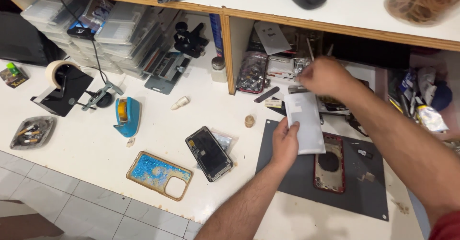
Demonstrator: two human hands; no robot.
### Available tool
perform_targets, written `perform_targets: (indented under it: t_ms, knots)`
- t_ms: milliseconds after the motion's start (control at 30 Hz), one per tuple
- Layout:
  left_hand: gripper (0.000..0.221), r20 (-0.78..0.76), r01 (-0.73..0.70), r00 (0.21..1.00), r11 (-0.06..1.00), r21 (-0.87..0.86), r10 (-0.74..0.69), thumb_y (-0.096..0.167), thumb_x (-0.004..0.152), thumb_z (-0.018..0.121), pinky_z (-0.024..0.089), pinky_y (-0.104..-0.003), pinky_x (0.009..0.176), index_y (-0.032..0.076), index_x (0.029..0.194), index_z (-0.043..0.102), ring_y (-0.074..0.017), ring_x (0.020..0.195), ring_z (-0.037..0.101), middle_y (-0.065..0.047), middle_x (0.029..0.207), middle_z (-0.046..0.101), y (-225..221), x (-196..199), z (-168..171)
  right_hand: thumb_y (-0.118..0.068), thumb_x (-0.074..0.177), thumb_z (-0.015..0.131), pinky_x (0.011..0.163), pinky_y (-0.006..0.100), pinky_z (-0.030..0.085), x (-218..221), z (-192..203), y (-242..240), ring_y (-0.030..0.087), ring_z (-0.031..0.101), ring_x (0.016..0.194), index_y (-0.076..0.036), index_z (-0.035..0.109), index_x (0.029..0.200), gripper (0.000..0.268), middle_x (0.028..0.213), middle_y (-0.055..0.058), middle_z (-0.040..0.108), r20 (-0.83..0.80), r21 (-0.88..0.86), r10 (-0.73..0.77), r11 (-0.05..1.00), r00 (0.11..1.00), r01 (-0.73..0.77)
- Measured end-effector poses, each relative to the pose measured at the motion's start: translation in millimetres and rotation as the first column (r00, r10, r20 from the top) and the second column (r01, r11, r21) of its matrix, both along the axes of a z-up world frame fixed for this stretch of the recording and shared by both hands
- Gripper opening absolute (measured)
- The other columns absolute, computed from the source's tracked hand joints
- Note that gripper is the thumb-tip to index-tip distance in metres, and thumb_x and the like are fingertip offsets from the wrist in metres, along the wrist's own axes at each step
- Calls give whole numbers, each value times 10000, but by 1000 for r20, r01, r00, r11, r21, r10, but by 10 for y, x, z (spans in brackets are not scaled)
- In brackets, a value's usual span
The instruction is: Cleaning adhesive from a phone chassis and preparing replacement parts on a repair bench.
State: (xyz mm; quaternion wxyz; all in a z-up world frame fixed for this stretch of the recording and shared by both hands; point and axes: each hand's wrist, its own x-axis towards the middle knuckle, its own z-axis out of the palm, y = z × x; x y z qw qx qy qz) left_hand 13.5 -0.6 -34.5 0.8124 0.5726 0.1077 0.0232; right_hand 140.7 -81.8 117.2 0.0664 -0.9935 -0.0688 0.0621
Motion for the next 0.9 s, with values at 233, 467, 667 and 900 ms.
perform_targets:
  t_ms: [233, 467, 667, 900]
  knots:
    - [340, 71, -56, 995, 971, -234, 74, 113, 1013, 631, 556, -347, 922, 17, 1338, 633, -174, 1019, 665, -115, 1122, 715, -66, -2, -9, -377, 900, 692, 798, 495, 641, -906, 288, -358, 405, 757, 1014, 41, 765, 1188, 513, 1033, 244, 797, -49, 30, 23, 999, 999, -21]
    - [281, 29, -2, 999, 911, -413, 16, 246, 1041, 617, 631, -249, 561, 61, 1250, 656, -166, 719, 730, -81, 906, 719, -89, 121, -226, -158, 864, 750, 688, 489, 566, -758, 78, -551, 416, 729, 844, 89, 768, 1130, 363, 956, 293, 764, -247, 493, -30, 857, 969, 152]
    - [232, 64, 24, 998, 985, -172, -13, 161, 1022, 525, 551, -273, 415, 46, 1108, 706, -184, 566, 649, -121, 701, 628, -82, 109, -237, -204, 909, 774, 369, 226, 314, 423, -449, -421, 71, 413, 495, -60, 640, 1098, 273, 739, -18, 513, -230, 878, -137, 397, 963, 266]
    - [188, 65, -7, 998, 997, -77, 12, 60, 978, 543, 547, -236, 462, 22, 1074, 701, -144, 586, 629, -94, 701, 617, -79, 16, -77, -258, 947, 772, 360, 259, 428, 1538, -821, 142, 175, 577, 568, -4, 683, 1084, 303, 808, 97, 583, -74, 832, -198, 527, 977, 170]
